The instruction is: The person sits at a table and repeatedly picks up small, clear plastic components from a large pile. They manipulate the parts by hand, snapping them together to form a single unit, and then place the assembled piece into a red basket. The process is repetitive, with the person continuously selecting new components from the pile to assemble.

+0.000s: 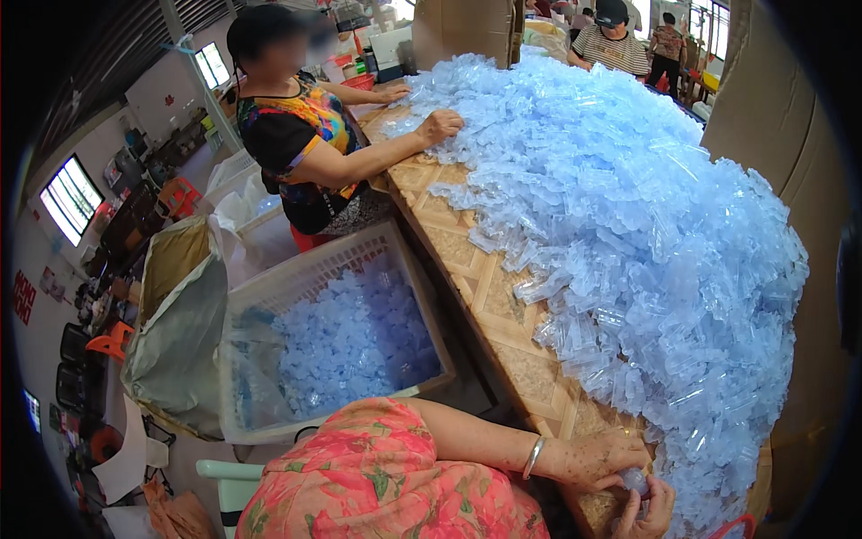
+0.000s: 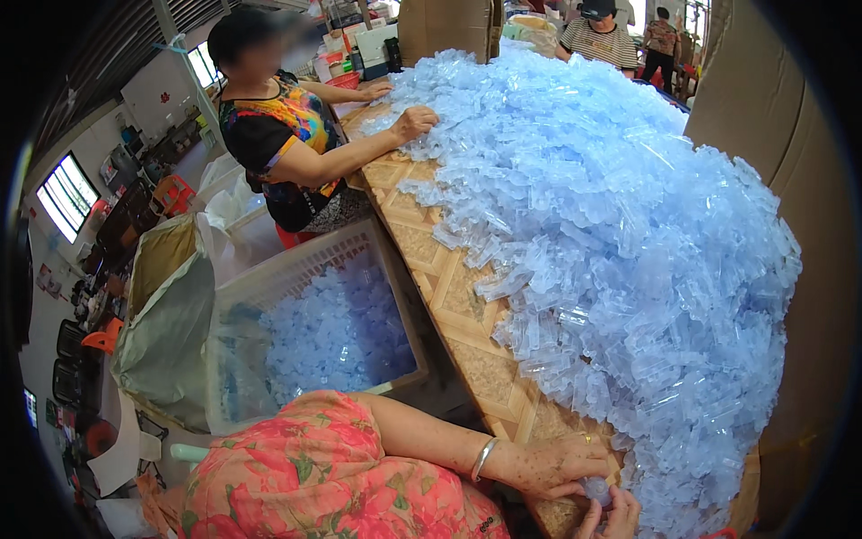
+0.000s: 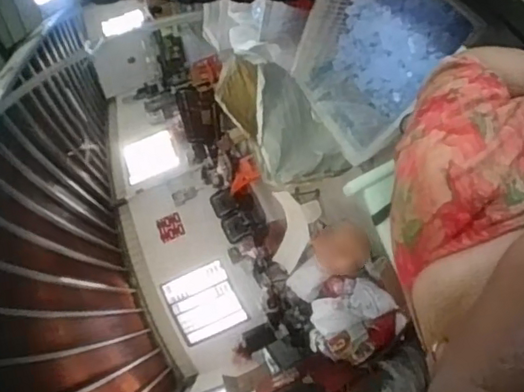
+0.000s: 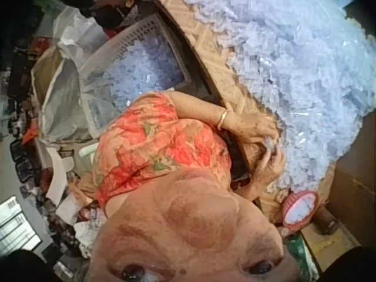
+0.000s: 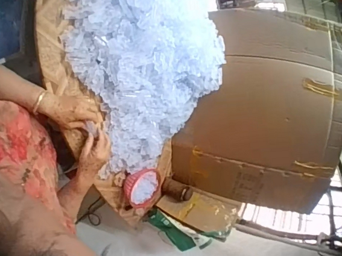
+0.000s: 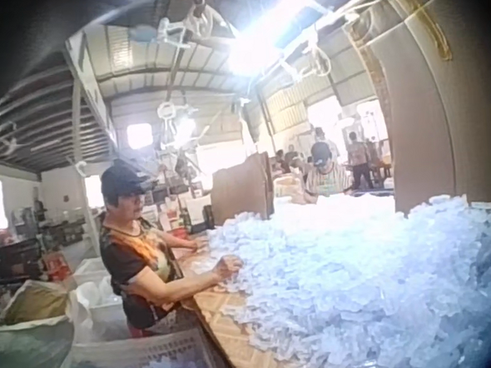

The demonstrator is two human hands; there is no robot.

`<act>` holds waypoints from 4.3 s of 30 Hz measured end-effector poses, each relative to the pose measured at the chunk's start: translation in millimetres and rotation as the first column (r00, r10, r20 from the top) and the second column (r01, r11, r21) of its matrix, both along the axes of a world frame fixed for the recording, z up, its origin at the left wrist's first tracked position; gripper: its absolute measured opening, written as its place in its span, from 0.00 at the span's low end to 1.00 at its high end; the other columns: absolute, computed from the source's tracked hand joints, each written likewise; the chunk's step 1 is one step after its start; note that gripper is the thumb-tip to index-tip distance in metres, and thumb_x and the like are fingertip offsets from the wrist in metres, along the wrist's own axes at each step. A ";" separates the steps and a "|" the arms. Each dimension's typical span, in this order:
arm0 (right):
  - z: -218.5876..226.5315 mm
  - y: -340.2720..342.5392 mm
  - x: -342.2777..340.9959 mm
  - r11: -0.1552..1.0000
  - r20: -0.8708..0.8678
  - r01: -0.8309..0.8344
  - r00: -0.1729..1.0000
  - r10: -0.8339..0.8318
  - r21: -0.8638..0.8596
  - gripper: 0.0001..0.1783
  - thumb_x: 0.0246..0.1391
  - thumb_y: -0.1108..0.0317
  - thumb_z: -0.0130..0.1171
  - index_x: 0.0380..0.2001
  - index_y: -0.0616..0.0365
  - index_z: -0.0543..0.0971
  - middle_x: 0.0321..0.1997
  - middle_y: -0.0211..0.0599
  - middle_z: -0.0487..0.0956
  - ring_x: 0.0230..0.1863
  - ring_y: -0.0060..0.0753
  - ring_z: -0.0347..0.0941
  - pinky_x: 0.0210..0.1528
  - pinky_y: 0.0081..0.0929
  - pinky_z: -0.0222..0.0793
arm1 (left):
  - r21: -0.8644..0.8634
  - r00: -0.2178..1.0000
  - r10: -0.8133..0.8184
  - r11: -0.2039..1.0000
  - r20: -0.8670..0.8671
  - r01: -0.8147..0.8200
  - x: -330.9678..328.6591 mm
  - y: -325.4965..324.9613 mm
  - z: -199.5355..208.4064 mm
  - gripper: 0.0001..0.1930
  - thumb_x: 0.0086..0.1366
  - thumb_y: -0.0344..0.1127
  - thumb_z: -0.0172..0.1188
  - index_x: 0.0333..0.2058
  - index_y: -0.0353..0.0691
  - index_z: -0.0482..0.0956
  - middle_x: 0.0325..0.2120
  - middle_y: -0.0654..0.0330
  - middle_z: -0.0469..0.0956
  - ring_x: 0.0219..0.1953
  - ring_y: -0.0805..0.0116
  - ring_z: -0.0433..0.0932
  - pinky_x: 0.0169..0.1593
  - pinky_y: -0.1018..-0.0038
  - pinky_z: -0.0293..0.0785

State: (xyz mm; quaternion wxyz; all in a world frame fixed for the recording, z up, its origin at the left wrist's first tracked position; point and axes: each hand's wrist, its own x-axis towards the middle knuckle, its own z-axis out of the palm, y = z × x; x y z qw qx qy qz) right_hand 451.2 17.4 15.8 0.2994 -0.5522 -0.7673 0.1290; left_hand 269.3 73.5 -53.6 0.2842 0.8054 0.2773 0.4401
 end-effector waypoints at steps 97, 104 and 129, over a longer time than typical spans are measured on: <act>-16.7 32.0 20.5 0.802 -0.442 -0.230 0.896 -0.046 -0.551 0.11 0.65 0.67 0.59 0.48 0.56 0.78 0.44 0.28 0.77 0.45 0.22 0.72 0.48 0.22 0.68 | -0.551 0.991 -0.122 0.823 0.061 0.136 -1.1 10.0 7.1 0.10 0.55 0.36 0.67 0.34 0.36 0.87 0.33 0.54 0.83 0.37 0.55 0.82 0.40 0.63 0.77; 0.8 44.2 9.7 0.536 -0.504 -0.283 0.800 -0.325 -0.795 0.11 0.54 0.74 0.57 0.42 0.58 0.77 0.44 0.33 0.78 0.40 0.25 0.77 0.35 0.20 0.73 | -0.675 0.984 -0.136 0.716 0.114 0.177 4.2 11.5 -0.7 0.08 0.54 0.32 0.70 0.33 0.36 0.88 0.34 0.56 0.84 0.38 0.59 0.83 0.42 0.66 0.77; -0.3 43.0 13.3 0.670 -0.434 -0.297 0.900 -0.041 -0.680 0.10 0.67 0.67 0.56 0.48 0.58 0.77 0.44 0.29 0.77 0.47 0.23 0.71 0.49 0.22 0.68 | -0.351 0.989 -0.092 0.928 0.116 0.127 -4.2 -4.2 -9.0 0.19 0.51 0.29 0.69 0.44 0.37 0.81 0.44 0.53 0.80 0.49 0.52 0.79 0.51 0.64 0.75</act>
